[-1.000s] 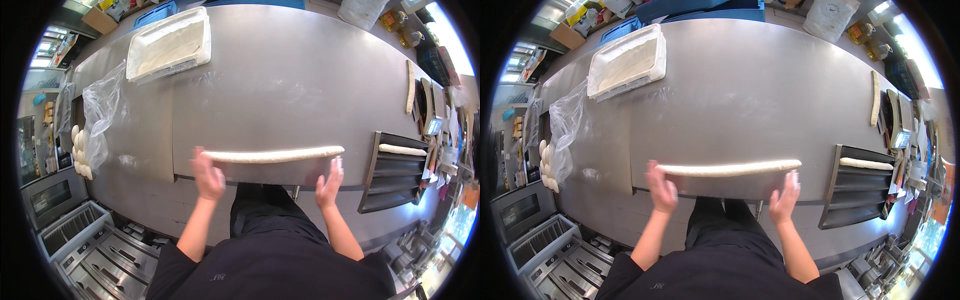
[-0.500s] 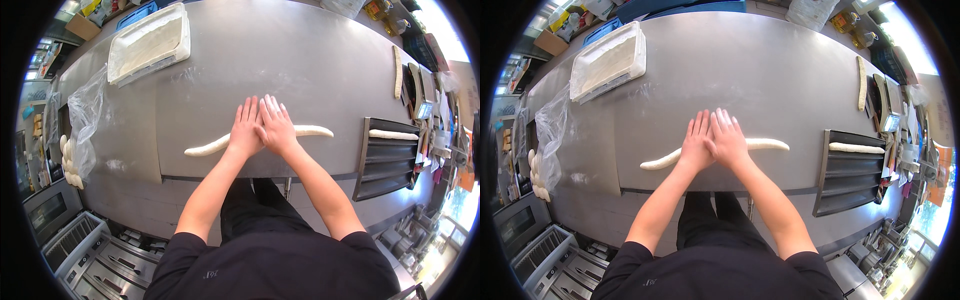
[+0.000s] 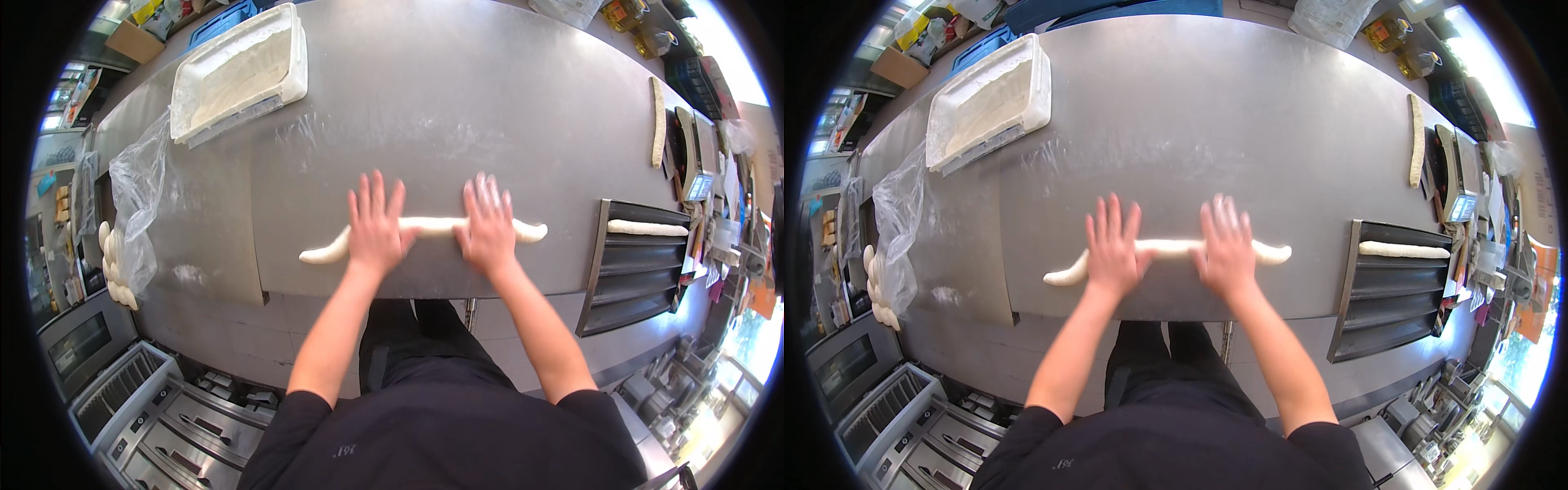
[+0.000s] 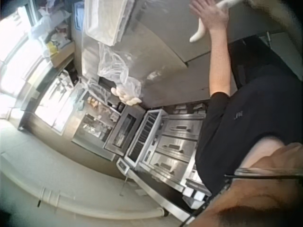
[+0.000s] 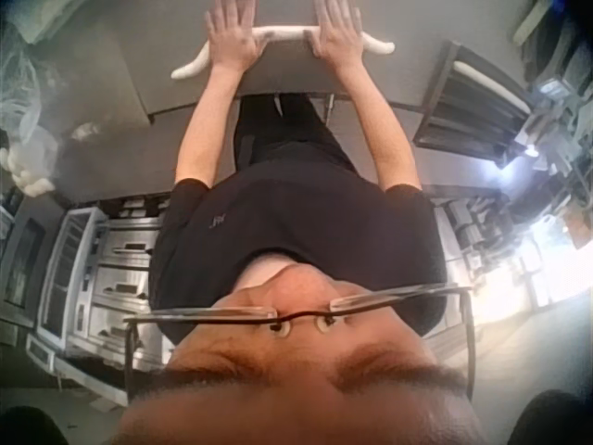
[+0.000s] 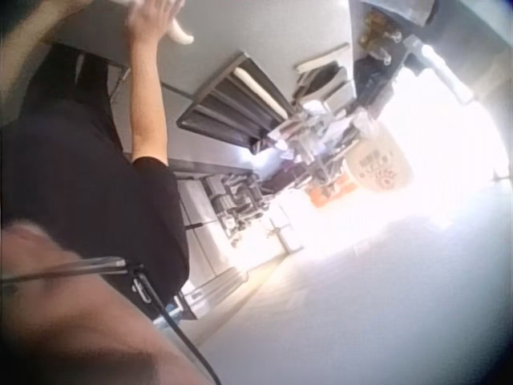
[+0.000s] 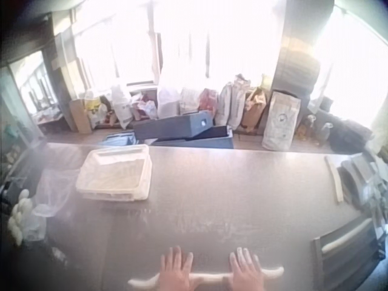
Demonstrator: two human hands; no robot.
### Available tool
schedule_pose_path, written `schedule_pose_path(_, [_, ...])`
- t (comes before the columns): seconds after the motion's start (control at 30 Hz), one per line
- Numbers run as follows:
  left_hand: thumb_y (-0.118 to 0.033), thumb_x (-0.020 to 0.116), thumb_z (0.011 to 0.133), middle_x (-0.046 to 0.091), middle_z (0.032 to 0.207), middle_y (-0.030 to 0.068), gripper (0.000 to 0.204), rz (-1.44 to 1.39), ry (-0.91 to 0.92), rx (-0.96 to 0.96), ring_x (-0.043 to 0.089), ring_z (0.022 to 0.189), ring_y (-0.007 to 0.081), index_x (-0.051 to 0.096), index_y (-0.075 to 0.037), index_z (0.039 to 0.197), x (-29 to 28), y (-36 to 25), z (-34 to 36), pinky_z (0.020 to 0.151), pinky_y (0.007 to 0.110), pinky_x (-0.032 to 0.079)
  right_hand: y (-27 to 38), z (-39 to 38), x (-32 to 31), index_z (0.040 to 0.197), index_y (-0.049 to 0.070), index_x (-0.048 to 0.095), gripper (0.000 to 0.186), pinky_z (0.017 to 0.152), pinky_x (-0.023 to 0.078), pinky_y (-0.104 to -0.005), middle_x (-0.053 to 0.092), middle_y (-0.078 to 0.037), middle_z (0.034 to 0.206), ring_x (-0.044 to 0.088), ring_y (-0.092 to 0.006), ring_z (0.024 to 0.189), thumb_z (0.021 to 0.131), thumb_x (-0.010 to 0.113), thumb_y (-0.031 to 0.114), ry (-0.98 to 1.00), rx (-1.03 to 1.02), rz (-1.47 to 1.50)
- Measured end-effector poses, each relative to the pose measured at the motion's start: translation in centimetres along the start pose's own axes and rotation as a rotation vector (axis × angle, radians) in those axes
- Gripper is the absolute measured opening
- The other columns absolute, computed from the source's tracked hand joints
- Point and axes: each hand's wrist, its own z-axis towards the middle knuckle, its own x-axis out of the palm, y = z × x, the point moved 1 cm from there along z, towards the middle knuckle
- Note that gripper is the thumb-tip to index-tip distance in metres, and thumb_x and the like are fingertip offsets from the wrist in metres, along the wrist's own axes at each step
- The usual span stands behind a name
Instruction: The person rolls dough into long cylindrical shapes on a stainless steel worktable, places each shaped piece onto a black baking tray, and then moves the tray into a proofer. The person repeats this process for multiple dough pieces.
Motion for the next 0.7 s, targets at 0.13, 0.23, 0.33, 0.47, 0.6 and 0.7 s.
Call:
schedule_pose_path(0.13, [-0.053, 0.067, 0.111, 0.028, 0.189, 0.0312, 0.083, 0.115, -0.175, -0.061, 0.022, 0.177, 0.0497, 0.048, -0.005, 0.176, -1.4, 4.1, 8.0, 0.141, 0.068, 0.019, -4.1, 8.5, -0.3, 0.182, 0.004, 0.035, 0.084, 0.143, 0.017, -0.0626, 0.031, -0.025, 0.19, 0.025, -0.0415, 0.178, 0.115, 0.061, 0.048, -0.05, 0.171, -0.094])
schedule_pose_path(0.23, [-0.05, 0.07, 0.11, 0.027, 0.189, 0.0311, 0.085, 0.075, -0.131, -0.084, 0.022, 0.178, 0.0455, 0.045, -0.005, 0.178, -1.8, 4.8, 7.0, 0.142, 0.065, 0.02, -5.8, 8.3, -1.1, 0.182, 0.006, 0.037, 0.082, 0.143, 0.018, -0.0607, 0.032, -0.022, 0.19, 0.026, -0.041, 0.178, 0.115, 0.06, 0.048, -0.032, 0.206, -0.1])
schedule_pose_path(0.33, [-0.051, 0.075, 0.107, 0.026, 0.19, 0.0311, 0.091, 0.022, -0.011, -0.086, 0.023, 0.177, 0.0474, 0.041, -0.007, 0.18, -2.0, 3.6, -1.0, 0.141, 0.066, 0.022, -5.5, 0.8, -1.8, 0.181, 0.006, 0.04, 0.08, 0.142, 0.021, -0.0618, 0.034, -0.023, 0.19, 0.029, -0.0419, 0.176, 0.114, 0.061, 0.045, 0.024, 0.093, -0.108])
schedule_pose_path(0.47, [-0.049, 0.082, 0.102, 0.025, 0.191, 0.0296, 0.098, -0.043, 0.117, -0.075, 0.023, 0.177, 0.0494, 0.039, -0.015, 0.183, -2.4, 1.0, -14.5, 0.14, 0.068, 0.021, -3.6, -11.7, -3.4, 0.178, 0.002, 0.043, 0.083, 0.14, 0.025, -0.064, 0.036, -0.026, 0.188, 0.033, -0.0469, 0.174, 0.108, 0.067, 0.04, 0.116, 0.136, 0.029])
schedule_pose_path(0.6, [-0.054, 0.083, 0.099, 0.025, 0.191, 0.0287, 0.099, 0.022, 0.221, -0.127, 0.026, 0.177, 0.05, 0.041, -0.023, 0.183, -2.7, 1.4, -19.6, 0.14, 0.07, 0.016, -3.4, -15.3, -3.7, 0.178, -0.001, 0.042, 0.087, 0.14, 0.023, -0.0663, 0.035, -0.028, 0.188, 0.031, -0.0487, 0.175, 0.108, 0.067, 0.044, 0.185, 0.152, -0.033])
schedule_pose_path(0.7, [-0.058, 0.079, 0.101, 0.025, 0.191, 0.03, 0.096, 0.063, 0.169, -0.11, 0.027, 0.175, 0.0531, 0.042, -0.023, 0.182, -2.6, 5.2, -14.3, 0.138, 0.072, 0.02, -6.0, -9.8, -2.7, 0.178, -0.002, 0.041, 0.087, 0.141, 0.02, -0.067, 0.034, -0.03, 0.187, 0.029, -0.0496, 0.175, 0.109, 0.061, 0.048, 0.098, 0.152, -0.052])
